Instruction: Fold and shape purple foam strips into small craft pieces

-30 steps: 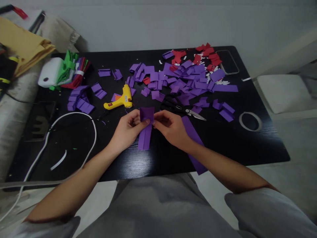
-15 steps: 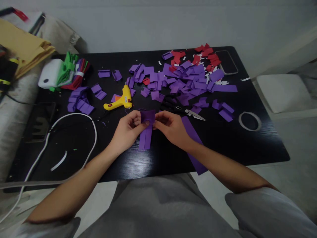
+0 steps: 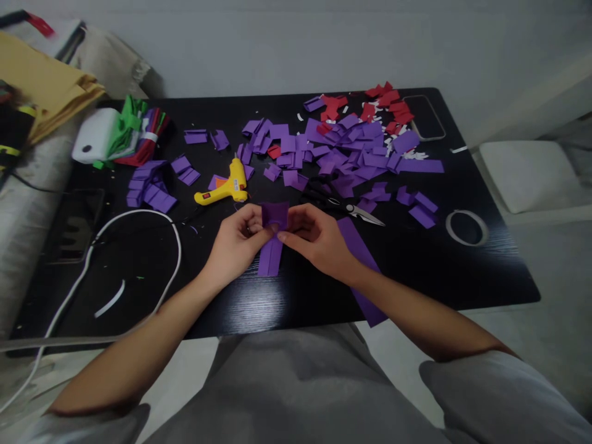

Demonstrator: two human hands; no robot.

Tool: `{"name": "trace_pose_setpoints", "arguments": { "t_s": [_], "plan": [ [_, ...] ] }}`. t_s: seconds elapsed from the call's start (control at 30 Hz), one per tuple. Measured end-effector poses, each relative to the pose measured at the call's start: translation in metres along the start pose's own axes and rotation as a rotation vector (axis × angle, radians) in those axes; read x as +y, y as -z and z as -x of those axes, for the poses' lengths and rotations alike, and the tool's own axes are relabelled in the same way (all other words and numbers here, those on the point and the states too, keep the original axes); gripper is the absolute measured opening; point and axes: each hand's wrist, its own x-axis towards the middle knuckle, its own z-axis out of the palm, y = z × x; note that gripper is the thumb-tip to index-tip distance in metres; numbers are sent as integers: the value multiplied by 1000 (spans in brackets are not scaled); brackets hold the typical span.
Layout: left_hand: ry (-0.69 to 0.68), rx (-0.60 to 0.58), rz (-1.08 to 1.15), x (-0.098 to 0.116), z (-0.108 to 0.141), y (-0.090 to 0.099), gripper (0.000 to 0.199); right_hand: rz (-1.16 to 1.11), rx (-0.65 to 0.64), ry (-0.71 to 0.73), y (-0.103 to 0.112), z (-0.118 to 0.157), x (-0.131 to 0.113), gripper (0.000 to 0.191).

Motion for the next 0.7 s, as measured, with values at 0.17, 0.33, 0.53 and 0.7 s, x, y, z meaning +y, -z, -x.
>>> {"name": "trace_pose_setpoints", "arguments": {
  "t_s": [0.17, 0.33, 0.53, 0.7],
  "plan": [
    [12, 8, 62, -3, 1, -2, 27, 83, 62, 52, -3, 2, 3, 30],
    [11, 15, 79, -3, 2, -3, 26, 93, 86, 61, -1, 1, 10, 25],
    [-40, 33, 6, -2, 2, -3, 21, 137, 90, 139, -2, 2, 11, 18],
    [-74, 40, -11, -3, 2, -3, 22, 177, 107, 183, -3, 4, 9, 20]
  ]
}}
